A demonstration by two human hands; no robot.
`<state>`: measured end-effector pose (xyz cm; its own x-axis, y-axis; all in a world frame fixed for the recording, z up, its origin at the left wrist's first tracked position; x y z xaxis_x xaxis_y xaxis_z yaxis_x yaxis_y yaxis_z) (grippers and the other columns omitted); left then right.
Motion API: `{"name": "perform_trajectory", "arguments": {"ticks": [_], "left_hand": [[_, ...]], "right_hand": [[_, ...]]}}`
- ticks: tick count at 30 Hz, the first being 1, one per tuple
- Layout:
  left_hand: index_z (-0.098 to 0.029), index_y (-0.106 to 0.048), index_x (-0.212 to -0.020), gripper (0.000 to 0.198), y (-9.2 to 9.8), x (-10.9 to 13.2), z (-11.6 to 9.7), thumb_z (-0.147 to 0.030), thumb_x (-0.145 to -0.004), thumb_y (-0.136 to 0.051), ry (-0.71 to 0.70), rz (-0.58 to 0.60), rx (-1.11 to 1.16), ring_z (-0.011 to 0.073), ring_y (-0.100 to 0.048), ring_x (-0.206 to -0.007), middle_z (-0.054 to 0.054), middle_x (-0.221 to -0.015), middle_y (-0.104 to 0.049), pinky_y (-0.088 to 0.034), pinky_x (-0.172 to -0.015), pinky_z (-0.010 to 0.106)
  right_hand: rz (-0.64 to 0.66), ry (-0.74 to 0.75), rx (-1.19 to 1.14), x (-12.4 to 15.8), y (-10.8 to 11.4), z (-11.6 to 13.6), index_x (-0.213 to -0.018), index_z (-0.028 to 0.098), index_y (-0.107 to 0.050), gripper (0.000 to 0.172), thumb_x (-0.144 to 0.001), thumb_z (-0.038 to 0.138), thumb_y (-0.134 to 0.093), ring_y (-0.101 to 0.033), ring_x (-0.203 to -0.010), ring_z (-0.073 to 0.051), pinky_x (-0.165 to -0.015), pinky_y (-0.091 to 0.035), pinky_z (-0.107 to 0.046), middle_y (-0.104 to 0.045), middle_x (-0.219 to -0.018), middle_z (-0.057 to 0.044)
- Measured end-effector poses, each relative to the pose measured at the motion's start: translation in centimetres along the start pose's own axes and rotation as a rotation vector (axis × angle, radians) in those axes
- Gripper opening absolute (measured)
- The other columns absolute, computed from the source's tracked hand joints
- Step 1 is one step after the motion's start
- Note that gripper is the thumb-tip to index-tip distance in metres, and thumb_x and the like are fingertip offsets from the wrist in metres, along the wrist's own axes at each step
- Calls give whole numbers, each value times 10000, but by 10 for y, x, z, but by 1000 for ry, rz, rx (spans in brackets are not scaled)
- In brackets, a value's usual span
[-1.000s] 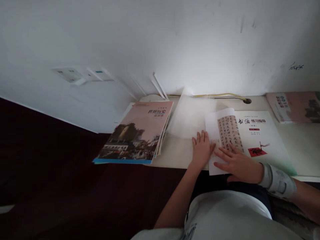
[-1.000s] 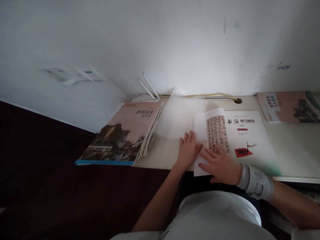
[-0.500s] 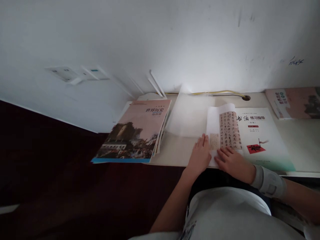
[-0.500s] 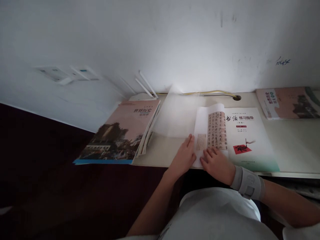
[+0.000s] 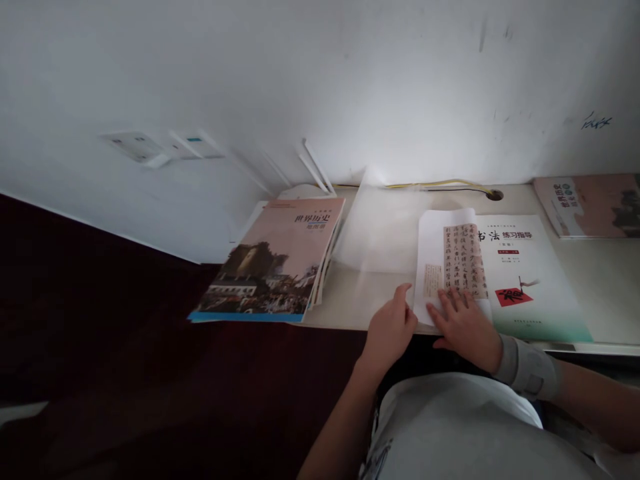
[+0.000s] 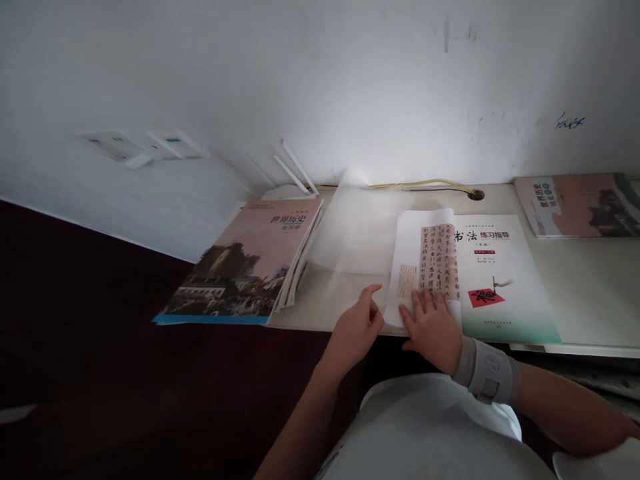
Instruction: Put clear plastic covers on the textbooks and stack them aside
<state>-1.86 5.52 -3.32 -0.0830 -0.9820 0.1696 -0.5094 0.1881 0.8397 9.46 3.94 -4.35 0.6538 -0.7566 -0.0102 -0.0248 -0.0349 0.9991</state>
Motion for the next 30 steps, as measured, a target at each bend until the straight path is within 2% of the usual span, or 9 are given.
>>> {"name": "perform_trajectory", "arguments": {"ticks": [6,11,17,25,30], "left_hand": [[-189,-373,-1242,458,3,2,-2,-138,-786,-388,-44,13,130,129,-566,-672,-13,-772,-596,-430,-670,251],[-185,-368,-1268,446,-3,0,-5,-182,-823,-389,-41,36,51,146,-591,-713,20,-838,-625,-435,-682,263],[-169,-365,-1289,467,-4,0,-4,-155,-822,-369,-38,48,-58,174,-613,-800,64,-940,-645,-451,-728,287],[-145,-372,-1305,505,-8,9,-13,-113,-802,-364,-152,24,-134,205,-595,-947,101,-1043,-638,-443,-826,327],[-158,-399,-1301,489,-10,9,-15,-136,-814,-365,-140,-14,-230,218,-601,-889,103,-982,-650,-448,-803,345]], "right_hand": [[-24,-69,-46,-3,-7,9,-1278,114,-494,826,-631,593,-677,-399,-1207,-443,-943,-271,-649,-422,-1350,-254],[-58,57,-121,-1,-12,18,-1351,186,-405,849,-655,608,-648,-293,-1270,-460,-945,-237,-682,-340,-1424,-202],[-59,210,-206,8,-13,16,-1387,263,-343,740,-759,604,-535,-265,-1306,-411,-987,-198,-651,-352,-1419,-190],[-8,122,-234,-4,-7,14,-1304,315,-463,712,-679,621,-612,-262,-1287,-457,-961,-194,-685,-333,-1437,-161],[14,139,-247,-9,-12,14,-1325,276,-446,758,-689,676,-548,-217,-1292,-486,-956,-171,-695,-287,-1453,-185]]}}
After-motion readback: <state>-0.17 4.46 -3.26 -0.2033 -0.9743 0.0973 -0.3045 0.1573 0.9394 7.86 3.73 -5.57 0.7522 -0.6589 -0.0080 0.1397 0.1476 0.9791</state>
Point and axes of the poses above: each hand's wrist, its own x-axis away from the middle knuckle, its own y-axis out of the back of the hand, z = x × y, the point moved 8 cm from there along -x, towards the middle knuckle
